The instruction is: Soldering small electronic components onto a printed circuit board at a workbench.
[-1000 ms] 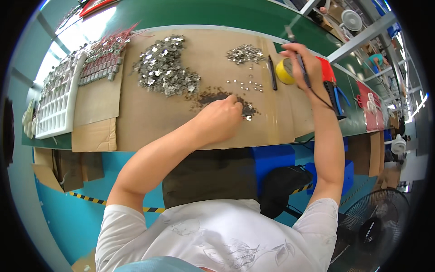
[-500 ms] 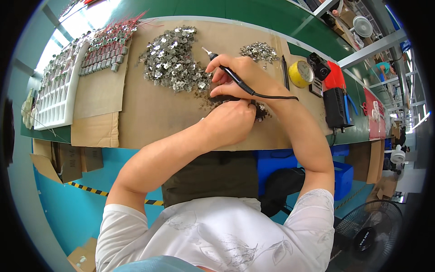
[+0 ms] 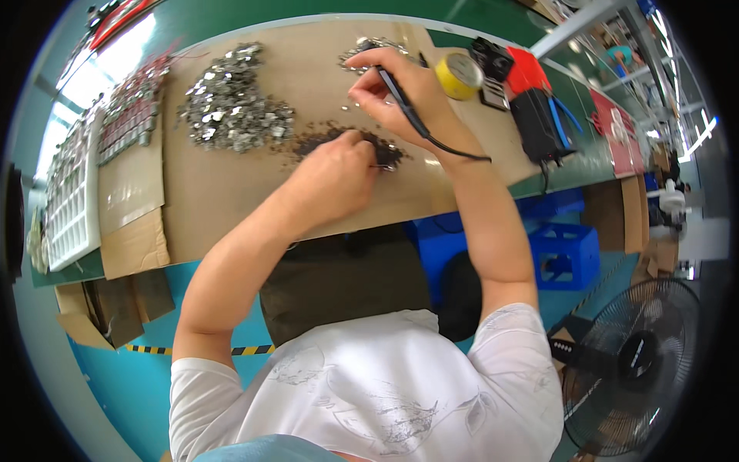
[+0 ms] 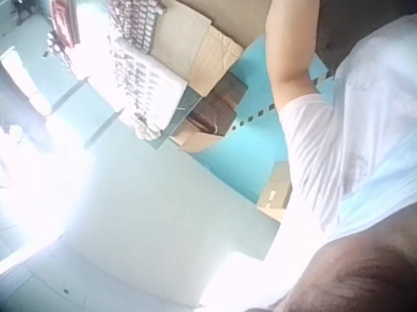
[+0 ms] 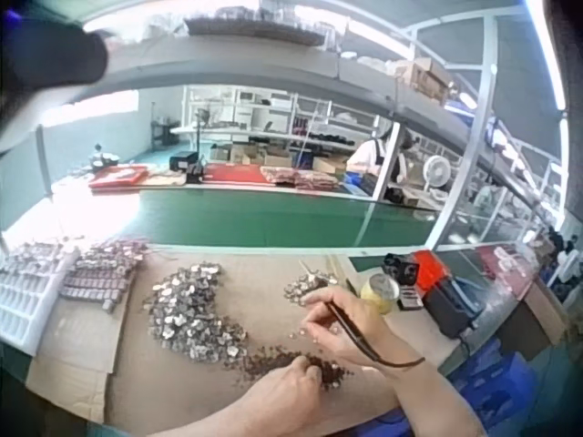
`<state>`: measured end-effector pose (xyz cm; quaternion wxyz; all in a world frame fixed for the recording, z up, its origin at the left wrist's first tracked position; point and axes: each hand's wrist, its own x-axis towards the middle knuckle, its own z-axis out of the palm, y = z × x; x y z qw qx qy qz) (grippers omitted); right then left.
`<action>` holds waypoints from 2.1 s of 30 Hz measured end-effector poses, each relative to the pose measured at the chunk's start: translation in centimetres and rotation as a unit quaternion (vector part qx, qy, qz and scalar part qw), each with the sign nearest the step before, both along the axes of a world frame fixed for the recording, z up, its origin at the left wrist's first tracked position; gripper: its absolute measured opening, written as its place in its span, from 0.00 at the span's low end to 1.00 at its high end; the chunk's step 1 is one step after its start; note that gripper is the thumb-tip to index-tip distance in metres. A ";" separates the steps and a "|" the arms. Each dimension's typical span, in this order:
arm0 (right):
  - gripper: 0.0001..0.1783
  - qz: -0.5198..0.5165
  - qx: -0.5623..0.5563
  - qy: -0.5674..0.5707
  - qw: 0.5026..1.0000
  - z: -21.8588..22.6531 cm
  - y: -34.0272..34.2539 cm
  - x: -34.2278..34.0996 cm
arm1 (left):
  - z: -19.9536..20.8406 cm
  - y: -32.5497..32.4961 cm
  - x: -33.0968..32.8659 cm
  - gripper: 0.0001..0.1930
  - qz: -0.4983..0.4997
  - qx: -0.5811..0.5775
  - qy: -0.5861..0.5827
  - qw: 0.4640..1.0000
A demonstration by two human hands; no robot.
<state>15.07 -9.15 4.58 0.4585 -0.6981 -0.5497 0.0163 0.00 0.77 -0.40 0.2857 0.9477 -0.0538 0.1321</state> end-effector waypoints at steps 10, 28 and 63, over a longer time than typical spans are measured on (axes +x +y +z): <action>0.19 -0.213 0.190 0.098 0.953 -7.4 -8.3 -2.2 | 2.4 -0.5 -0.1 0.09 0.056 -0.076 0.010 0.996; 0.20 -0.141 0.160 0.106 0.971 -9.0 -8.9 -1.3 | 4.0 1.8 -9.3 0.10 0.187 0.125 0.135 0.965; 0.21 -0.158 0.082 -0.049 0.983 -8.7 -9.9 -1.8 | 8.4 28.5 -39.5 0.17 0.686 0.279 0.011 0.672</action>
